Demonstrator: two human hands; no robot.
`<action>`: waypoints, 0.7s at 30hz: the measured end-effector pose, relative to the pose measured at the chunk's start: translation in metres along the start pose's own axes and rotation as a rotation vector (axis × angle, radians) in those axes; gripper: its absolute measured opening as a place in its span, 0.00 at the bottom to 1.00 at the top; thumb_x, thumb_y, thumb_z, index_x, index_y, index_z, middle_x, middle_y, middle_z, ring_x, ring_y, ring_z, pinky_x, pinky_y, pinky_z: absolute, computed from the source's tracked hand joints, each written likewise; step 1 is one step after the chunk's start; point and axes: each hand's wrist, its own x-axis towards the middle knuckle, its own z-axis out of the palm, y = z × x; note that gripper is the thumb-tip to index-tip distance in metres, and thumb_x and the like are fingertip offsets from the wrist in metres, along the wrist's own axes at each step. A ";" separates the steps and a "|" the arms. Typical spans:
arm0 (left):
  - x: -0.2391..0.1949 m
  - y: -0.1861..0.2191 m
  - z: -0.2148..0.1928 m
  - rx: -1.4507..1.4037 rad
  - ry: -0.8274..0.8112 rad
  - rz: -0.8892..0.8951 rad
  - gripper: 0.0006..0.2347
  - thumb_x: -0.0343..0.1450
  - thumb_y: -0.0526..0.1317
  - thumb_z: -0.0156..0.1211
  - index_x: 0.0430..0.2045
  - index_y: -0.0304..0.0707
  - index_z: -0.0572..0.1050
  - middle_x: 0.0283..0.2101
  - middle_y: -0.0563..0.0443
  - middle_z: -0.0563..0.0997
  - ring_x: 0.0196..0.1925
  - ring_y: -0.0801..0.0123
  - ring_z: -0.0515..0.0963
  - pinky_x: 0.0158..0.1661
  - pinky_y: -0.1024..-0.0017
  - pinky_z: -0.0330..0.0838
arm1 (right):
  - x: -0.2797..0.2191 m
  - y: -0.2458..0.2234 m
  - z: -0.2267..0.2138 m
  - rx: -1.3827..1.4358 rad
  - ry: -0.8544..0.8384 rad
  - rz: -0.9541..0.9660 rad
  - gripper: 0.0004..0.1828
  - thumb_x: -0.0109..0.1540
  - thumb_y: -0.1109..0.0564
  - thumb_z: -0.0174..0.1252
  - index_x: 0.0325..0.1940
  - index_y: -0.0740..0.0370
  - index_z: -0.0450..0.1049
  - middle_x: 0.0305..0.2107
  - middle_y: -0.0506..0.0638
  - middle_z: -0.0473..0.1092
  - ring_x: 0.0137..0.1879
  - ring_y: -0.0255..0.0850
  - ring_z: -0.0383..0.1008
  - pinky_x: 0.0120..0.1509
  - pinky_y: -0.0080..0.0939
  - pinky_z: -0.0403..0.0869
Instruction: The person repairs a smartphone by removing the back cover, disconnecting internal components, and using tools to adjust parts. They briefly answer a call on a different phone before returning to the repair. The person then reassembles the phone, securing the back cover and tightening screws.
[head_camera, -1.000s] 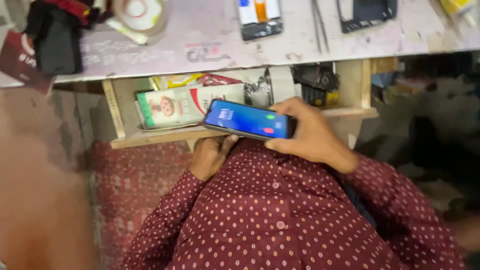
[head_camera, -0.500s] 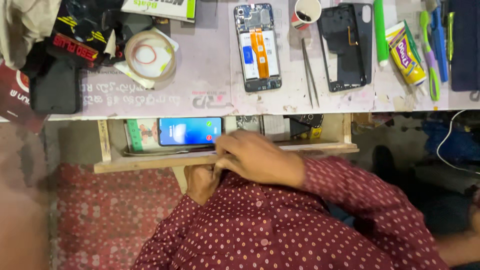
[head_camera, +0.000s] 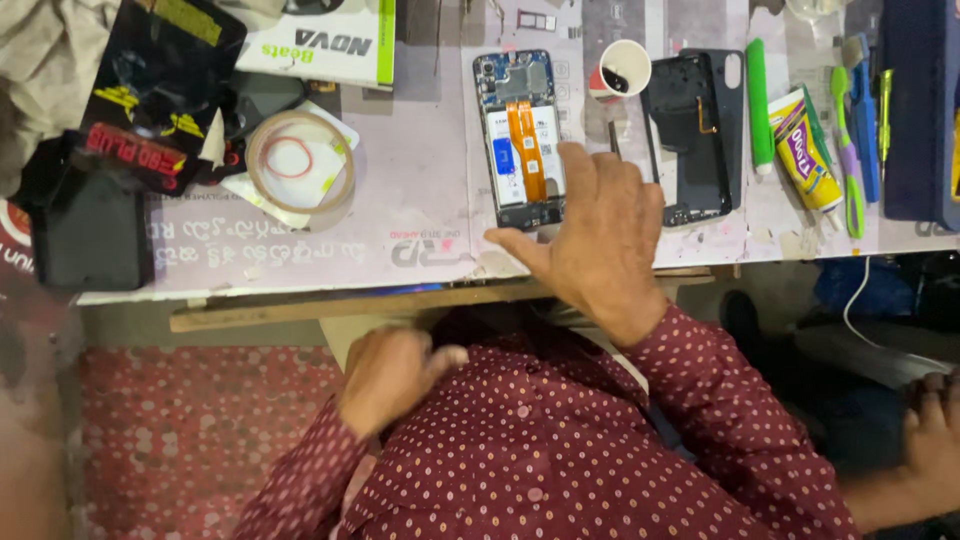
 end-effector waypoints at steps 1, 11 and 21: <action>-0.006 0.006 -0.012 -0.097 0.060 0.074 0.21 0.65 0.53 0.68 0.12 0.32 0.78 0.21 0.43 0.78 0.25 0.52 0.78 0.31 0.58 0.70 | 0.003 -0.002 0.002 -0.009 -0.006 -0.009 0.52 0.51 0.26 0.70 0.62 0.68 0.65 0.40 0.59 0.66 0.46 0.53 0.64 0.47 0.55 0.59; 0.022 0.055 -0.094 -0.211 0.694 0.601 0.11 0.65 0.39 0.72 0.19 0.35 0.73 0.32 0.48 0.82 0.31 0.57 0.79 0.34 0.63 0.70 | 0.002 -0.008 -0.005 0.036 -0.139 0.086 0.43 0.48 0.37 0.71 0.58 0.65 0.67 0.35 0.56 0.66 0.43 0.52 0.65 0.46 0.56 0.59; 0.057 0.060 -0.091 -0.220 0.742 0.626 0.11 0.65 0.38 0.74 0.18 0.35 0.74 0.31 0.48 0.81 0.30 0.57 0.78 0.34 0.63 0.69 | 0.077 0.125 -0.017 0.220 -0.020 -0.322 0.41 0.56 0.54 0.72 0.70 0.65 0.65 0.60 0.62 0.67 0.64 0.58 0.67 0.68 0.56 0.66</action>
